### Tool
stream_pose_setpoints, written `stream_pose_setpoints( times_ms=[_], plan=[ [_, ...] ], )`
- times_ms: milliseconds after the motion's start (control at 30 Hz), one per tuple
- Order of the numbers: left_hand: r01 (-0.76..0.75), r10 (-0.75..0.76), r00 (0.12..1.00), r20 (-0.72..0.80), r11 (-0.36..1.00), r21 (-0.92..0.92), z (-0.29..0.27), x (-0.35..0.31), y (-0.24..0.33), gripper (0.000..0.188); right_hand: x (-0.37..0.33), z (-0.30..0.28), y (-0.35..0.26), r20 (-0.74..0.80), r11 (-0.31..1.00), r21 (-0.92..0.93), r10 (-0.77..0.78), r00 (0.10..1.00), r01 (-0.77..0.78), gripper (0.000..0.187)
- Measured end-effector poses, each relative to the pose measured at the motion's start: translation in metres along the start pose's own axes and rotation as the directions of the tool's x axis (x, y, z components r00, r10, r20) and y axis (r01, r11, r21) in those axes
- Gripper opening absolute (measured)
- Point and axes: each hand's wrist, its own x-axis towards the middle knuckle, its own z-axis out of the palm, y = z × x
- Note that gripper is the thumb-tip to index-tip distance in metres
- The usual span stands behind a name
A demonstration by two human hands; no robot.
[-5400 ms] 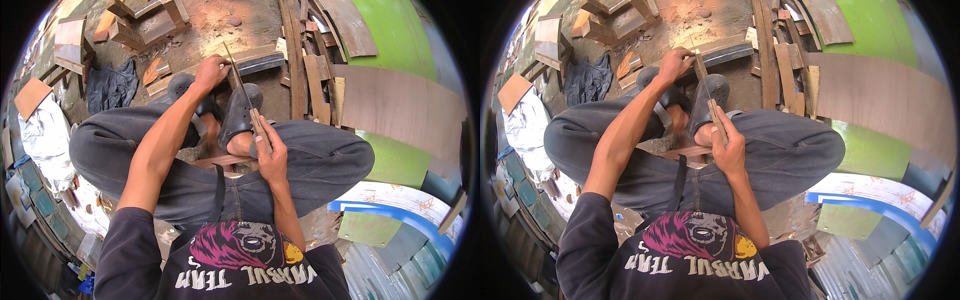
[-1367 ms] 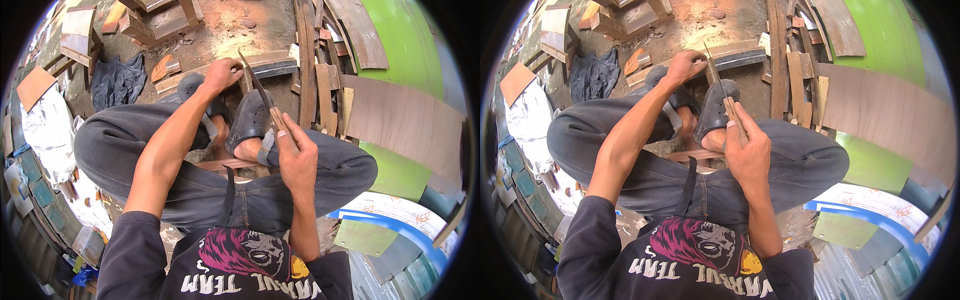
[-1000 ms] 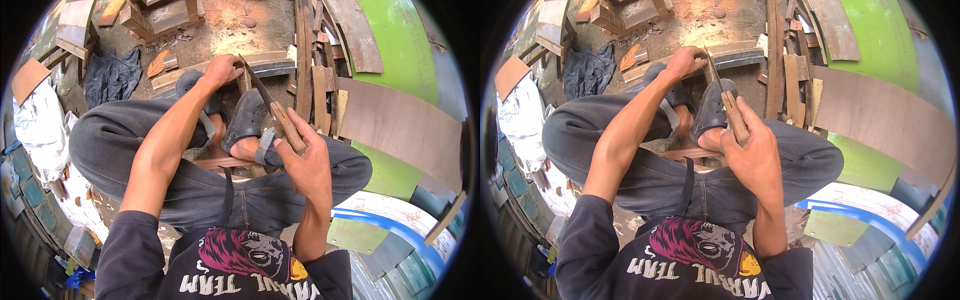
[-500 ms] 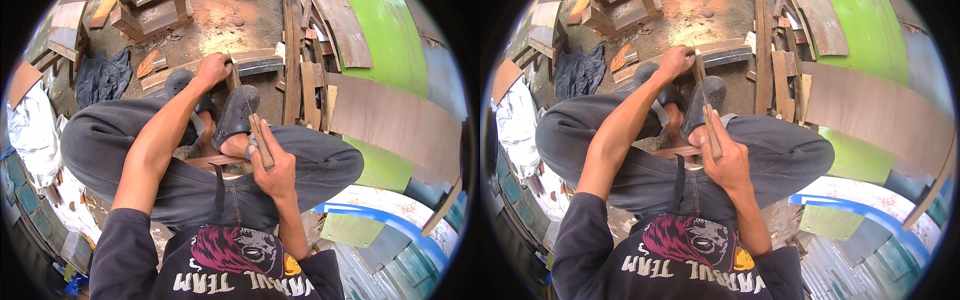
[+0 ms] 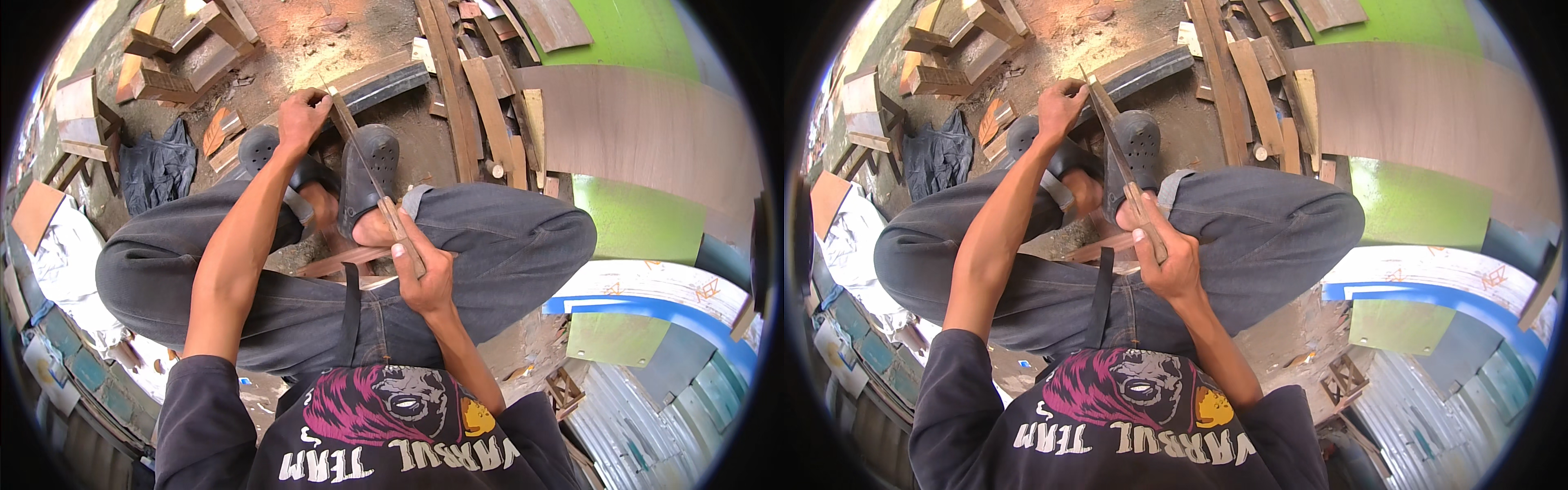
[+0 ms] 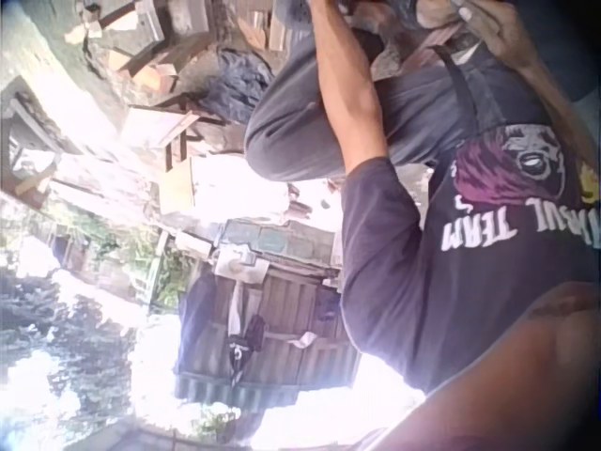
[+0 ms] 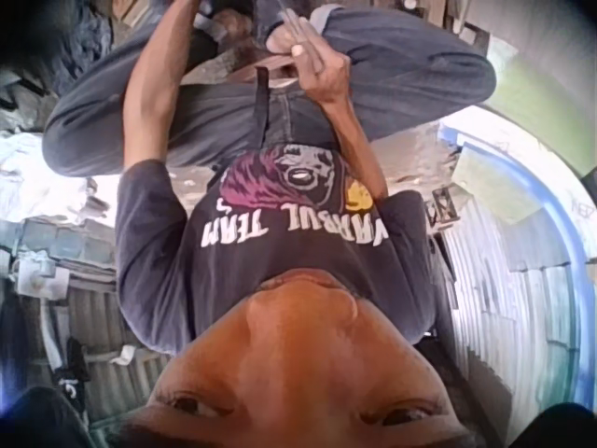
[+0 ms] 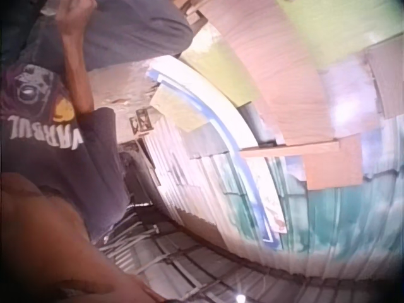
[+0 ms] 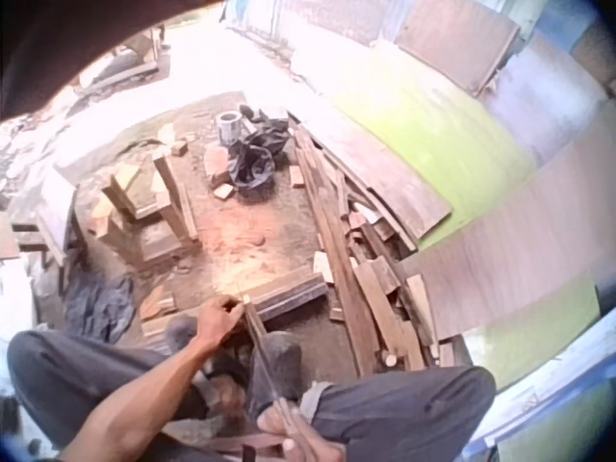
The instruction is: The person sits cross-legged and uses a metal file to sharpen the edge of a long, thin metal blade. They hold the blade steady with their left hand and repeatedly stroke the file along the edge with their right hand.
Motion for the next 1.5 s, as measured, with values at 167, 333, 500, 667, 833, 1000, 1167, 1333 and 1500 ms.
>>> stream_pose_setpoints(
  times_ms=[167, 333, 500, 667, 833, 1000, 1167, 1333, 1500],
  plan=[
    [-0.001, 0.001, 1.000, 0.010, 1.000, 0.016, -0.001, 0.005, -0.005, 0.030, -0.004, 0.000, 0.012, -0.035, 0.999, -0.012, -0.039, 0.999, 0.039, 0.045],
    [0.013, -0.013, 0.999, 0.039, 1.000, 0.006, -0.003, 0.009, -0.006, 0.031, 0.024, 0.008, 0.029, -0.085, 0.996, 0.046, -0.073, 0.994, 0.077, 0.045],
    [0.061, -0.063, 0.996, 0.066, 0.998, 0.029, -0.006, 0.007, -0.001, 0.032, 0.038, 0.009, 0.035, -0.045, 0.998, 0.053, -0.011, 0.999, 0.014, 0.045],
    [0.036, -0.040, 0.997, 0.065, 0.997, 0.063, -0.010, 0.006, -0.009, 0.031, 0.030, 0.011, 0.030, -0.026, 0.998, 0.049, -0.033, 0.999, 0.034, 0.046],
    [0.055, -0.055, 0.996, 0.072, 0.998, -0.001, -0.008, 0.001, -0.014, 0.030, 0.023, 0.020, 0.031, -0.038, 0.999, 0.031, -0.023, 0.999, 0.025, 0.047],
    [0.059, -0.059, 0.998, 0.012, 0.998, 0.015, 0.002, 0.004, -0.011, 0.028, 0.030, 0.024, 0.040, -0.061, 0.999, 0.051, -0.010, 0.998, 0.013, 0.046],
    [0.072, -0.070, 0.997, -0.033, 0.997, 0.039, 0.006, 0.001, -0.002, 0.029, 0.026, 0.025, 0.047, -0.084, 0.996, 0.080, -0.021, 0.996, 0.028, 0.046],
    [0.076, -0.077, 0.997, 0.017, 0.994, 0.081, 0.001, 0.001, 0.004, 0.032, 0.026, 0.026, 0.049, -0.098, 0.996, 0.036, -0.075, 0.992, 0.079, 0.046],
    [0.080, -0.079, 0.997, -0.022, 0.995, 0.063, 0.003, 0.001, 0.001, 0.031, 0.024, 0.026, 0.061, -0.080, 0.997, 0.060, -0.045, 0.996, 0.050, 0.047]
  ],
)
